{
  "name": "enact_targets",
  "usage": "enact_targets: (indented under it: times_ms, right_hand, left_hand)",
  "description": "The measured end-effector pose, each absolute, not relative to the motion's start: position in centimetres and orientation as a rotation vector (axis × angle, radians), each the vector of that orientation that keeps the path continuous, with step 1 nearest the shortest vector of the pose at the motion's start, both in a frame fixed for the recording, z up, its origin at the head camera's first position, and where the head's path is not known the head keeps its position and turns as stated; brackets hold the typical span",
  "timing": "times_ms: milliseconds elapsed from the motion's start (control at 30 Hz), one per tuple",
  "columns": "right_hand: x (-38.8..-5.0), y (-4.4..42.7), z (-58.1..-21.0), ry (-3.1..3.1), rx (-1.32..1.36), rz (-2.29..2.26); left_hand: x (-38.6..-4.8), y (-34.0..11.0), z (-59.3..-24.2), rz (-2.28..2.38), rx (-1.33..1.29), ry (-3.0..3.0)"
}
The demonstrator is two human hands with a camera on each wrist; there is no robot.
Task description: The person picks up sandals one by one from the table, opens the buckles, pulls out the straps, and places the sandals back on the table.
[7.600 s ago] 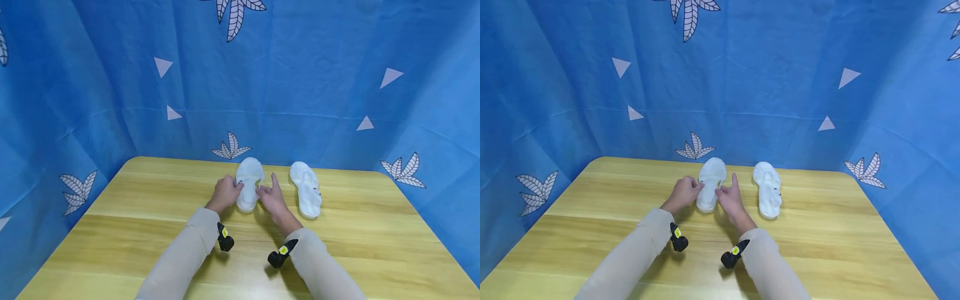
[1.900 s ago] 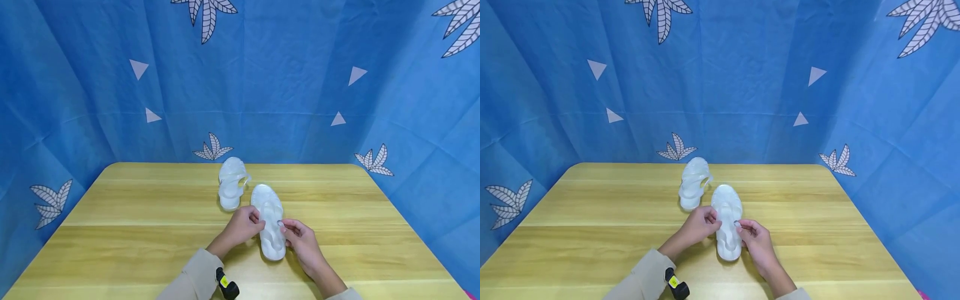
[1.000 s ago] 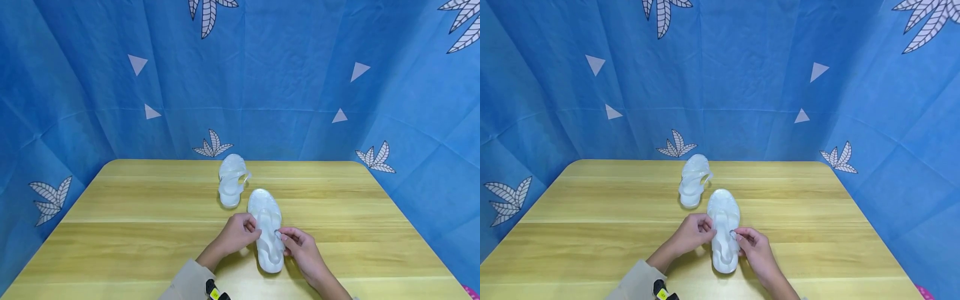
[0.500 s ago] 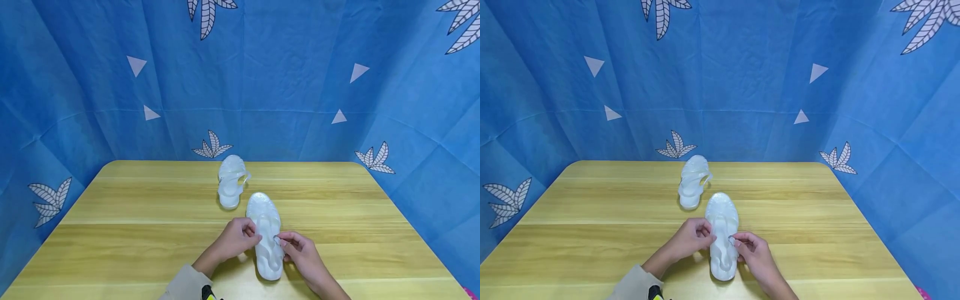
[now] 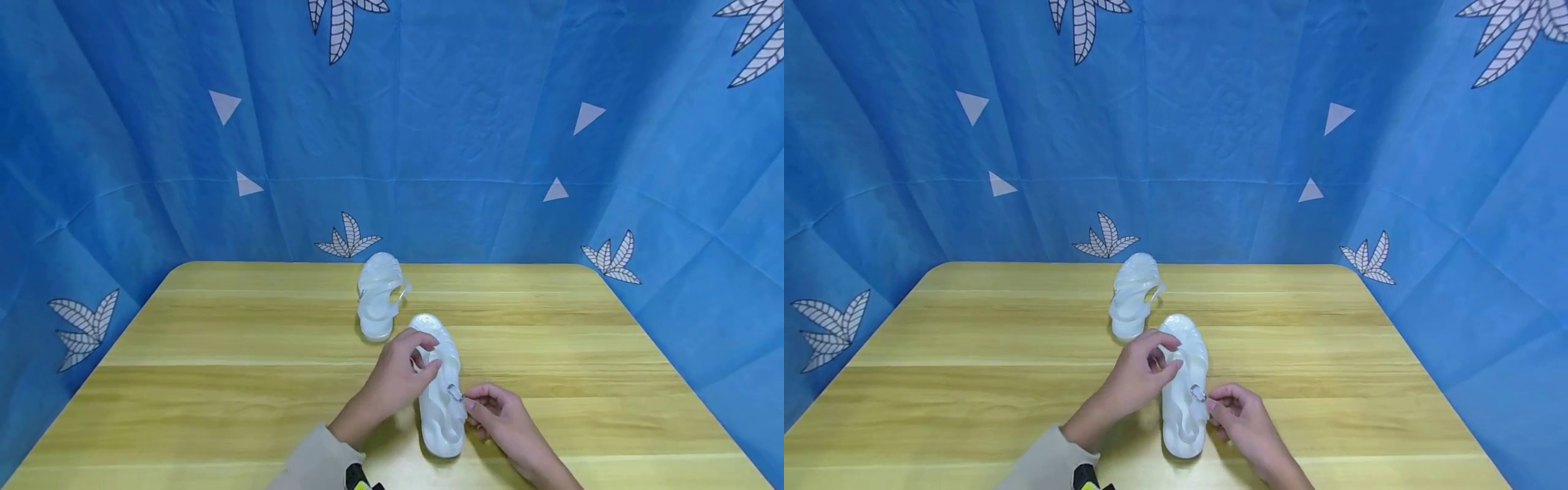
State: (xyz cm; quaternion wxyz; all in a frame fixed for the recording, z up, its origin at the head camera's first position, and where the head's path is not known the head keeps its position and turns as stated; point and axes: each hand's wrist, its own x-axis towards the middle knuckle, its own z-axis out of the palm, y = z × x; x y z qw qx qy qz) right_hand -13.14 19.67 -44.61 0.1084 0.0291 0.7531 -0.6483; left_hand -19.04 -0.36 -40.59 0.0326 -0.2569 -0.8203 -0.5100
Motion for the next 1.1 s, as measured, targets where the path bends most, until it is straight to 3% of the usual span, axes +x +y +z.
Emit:
enact_targets:
  times_ms: [233, 533, 833, 1100]
  right_hand:
    - [-13.0, 20.0, -44.5, 2.142, 0.022, -1.864]
    - [-12.8, 20.3, -44.6, 2.104, -0.032, -1.867]
    - [-12.8, 20.2, -44.8, 2.074, -0.028, -1.912]
    - [-12.8, 20.2, -45.0, 1.981, 0.011, -1.99]
  left_hand:
    - [-18.8, 1.1, -40.2, -1.235, -1.123, -2.726]
    - [-18.5, 1.3, -40.8, -1.059, -1.287, -2.825]
    - [-18.5, 1.3, -41.4, -1.079, -1.335, -2.822]
    - [-19.2, 1.2, -42.5, -1.434, -1.242, -2.82]
